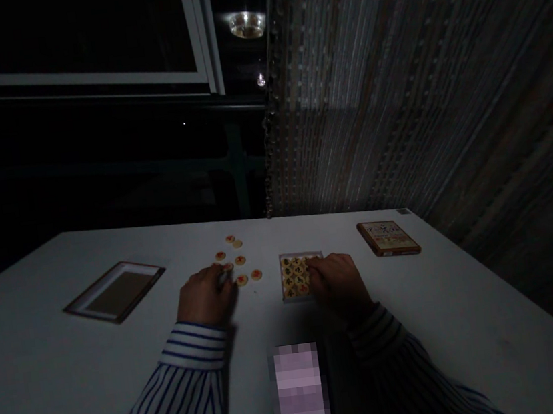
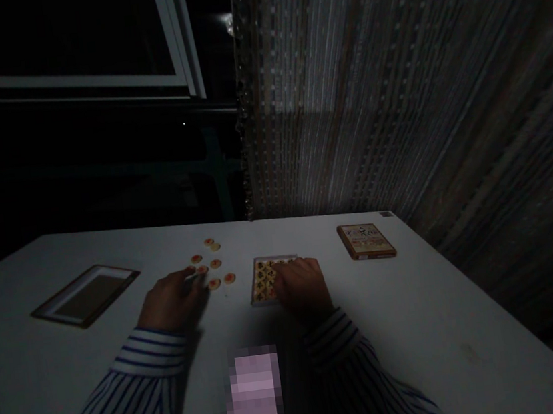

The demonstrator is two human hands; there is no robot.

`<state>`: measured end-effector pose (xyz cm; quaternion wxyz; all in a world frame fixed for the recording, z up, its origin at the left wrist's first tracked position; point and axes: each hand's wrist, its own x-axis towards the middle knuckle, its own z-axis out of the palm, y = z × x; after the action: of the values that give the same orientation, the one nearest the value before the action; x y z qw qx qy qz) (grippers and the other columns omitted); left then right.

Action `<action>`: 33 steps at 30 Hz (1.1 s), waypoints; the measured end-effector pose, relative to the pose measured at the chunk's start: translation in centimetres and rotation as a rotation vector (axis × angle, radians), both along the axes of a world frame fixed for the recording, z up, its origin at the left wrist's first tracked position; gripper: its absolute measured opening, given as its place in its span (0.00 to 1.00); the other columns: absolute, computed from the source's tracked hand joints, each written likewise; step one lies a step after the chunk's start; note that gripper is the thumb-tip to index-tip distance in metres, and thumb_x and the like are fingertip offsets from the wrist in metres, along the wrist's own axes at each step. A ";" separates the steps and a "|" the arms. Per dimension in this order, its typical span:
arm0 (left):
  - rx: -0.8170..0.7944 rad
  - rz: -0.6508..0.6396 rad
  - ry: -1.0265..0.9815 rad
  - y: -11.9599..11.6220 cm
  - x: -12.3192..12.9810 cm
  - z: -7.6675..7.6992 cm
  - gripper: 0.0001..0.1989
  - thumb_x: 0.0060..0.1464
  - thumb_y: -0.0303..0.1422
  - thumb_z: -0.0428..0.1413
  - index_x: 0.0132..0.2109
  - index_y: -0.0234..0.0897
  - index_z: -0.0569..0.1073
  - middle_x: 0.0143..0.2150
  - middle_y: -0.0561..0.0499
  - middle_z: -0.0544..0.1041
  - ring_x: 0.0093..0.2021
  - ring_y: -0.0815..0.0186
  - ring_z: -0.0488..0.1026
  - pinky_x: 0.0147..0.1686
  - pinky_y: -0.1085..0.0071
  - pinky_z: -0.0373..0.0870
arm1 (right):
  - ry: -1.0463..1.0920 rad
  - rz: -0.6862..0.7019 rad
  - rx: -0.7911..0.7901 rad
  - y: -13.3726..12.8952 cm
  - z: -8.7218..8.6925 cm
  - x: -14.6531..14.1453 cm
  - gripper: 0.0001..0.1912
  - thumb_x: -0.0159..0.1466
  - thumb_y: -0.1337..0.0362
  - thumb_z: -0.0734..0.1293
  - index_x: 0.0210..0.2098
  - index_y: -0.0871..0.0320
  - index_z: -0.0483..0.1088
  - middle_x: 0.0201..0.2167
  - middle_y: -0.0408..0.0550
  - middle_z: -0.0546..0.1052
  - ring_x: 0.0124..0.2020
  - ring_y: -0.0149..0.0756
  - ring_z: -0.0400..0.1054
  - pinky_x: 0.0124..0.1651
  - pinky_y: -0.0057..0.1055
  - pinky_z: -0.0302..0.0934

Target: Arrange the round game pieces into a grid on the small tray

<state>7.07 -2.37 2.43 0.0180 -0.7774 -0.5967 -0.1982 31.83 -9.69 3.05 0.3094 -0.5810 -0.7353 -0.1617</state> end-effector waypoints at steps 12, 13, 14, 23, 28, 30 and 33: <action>-0.100 0.057 0.157 -0.4 0.1 0.3 0.16 0.47 0.37 0.47 0.42 0.39 0.72 0.38 0.44 0.76 0.40 0.55 0.72 0.40 0.61 0.63 | -0.037 0.022 -0.045 0.1 -0.1 0.0 0.11 0.59 0.68 0.58 0.35 0.60 0.71 0.27 0.48 0.75 0.32 0.34 0.64 0.41 0.32 0.49; -0.111 0.052 0.154 -0.4 0.1 0.3 0.16 0.47 0.37 0.47 0.42 0.39 0.72 0.38 0.44 0.77 0.40 0.55 0.72 0.41 0.61 0.63 | -0.038 0.019 -0.043 0.1 -0.1 0.0 0.11 0.59 0.68 0.58 0.35 0.60 0.71 0.27 0.47 0.75 0.32 0.34 0.64 0.41 0.32 0.49; -0.121 0.047 0.150 -0.4 0.1 0.3 0.16 0.48 0.37 0.47 0.42 0.40 0.72 0.38 0.44 0.77 0.41 0.55 0.72 0.41 0.60 0.63 | -0.039 0.017 -0.041 0.1 -0.1 0.0 0.11 0.59 0.68 0.58 0.35 0.60 0.71 0.27 0.47 0.75 0.32 0.34 0.64 0.41 0.32 0.49; -0.125 0.054 0.161 -0.4 0.2 0.1 0.15 0.50 0.38 0.46 0.41 0.40 0.72 0.38 0.44 0.77 0.42 0.54 0.72 0.43 0.58 0.61 | -0.022 0.018 -0.041 0.2 -0.4 0.0 0.11 0.59 0.68 0.58 0.34 0.60 0.71 0.27 0.48 0.75 0.32 0.34 0.64 0.42 0.32 0.48; -0.120 0.044 0.160 -0.4 0.2 0.2 0.15 0.50 0.37 0.45 0.41 0.40 0.72 0.37 0.44 0.77 0.42 0.55 0.72 0.44 0.59 0.61 | -0.011 0.022 -0.041 0.1 -0.3 -0.1 0.11 0.59 0.68 0.58 0.34 0.60 0.71 0.27 0.48 0.75 0.33 0.34 0.64 0.42 0.32 0.48; -0.123 0.046 0.160 -0.4 0.2 0.2 0.16 0.50 0.37 0.45 0.42 0.39 0.72 0.39 0.44 0.77 0.42 0.55 0.72 0.44 0.59 0.61 | -0.010 0.033 -0.036 0.1 -0.3 -0.1 0.11 0.59 0.68 0.58 0.34 0.61 0.71 0.27 0.48 0.75 0.32 0.34 0.64 0.42 0.32 0.48; -0.104 0.039 0.138 -0.2 0.1 0.0 0.17 0.50 0.36 0.46 0.45 0.38 0.71 0.42 0.43 0.76 0.44 0.56 0.71 0.45 0.59 0.61 | -0.008 0.038 -0.034 0.1 -0.3 0.0 0.11 0.59 0.68 0.58 0.34 0.61 0.71 0.27 0.47 0.75 0.32 0.34 0.64 0.42 0.32 0.48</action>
<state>7.21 -2.61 2.39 0.0225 -0.7774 -0.6185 -0.1124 31.82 -9.56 2.70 0.2995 -0.5714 -0.7501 -0.1455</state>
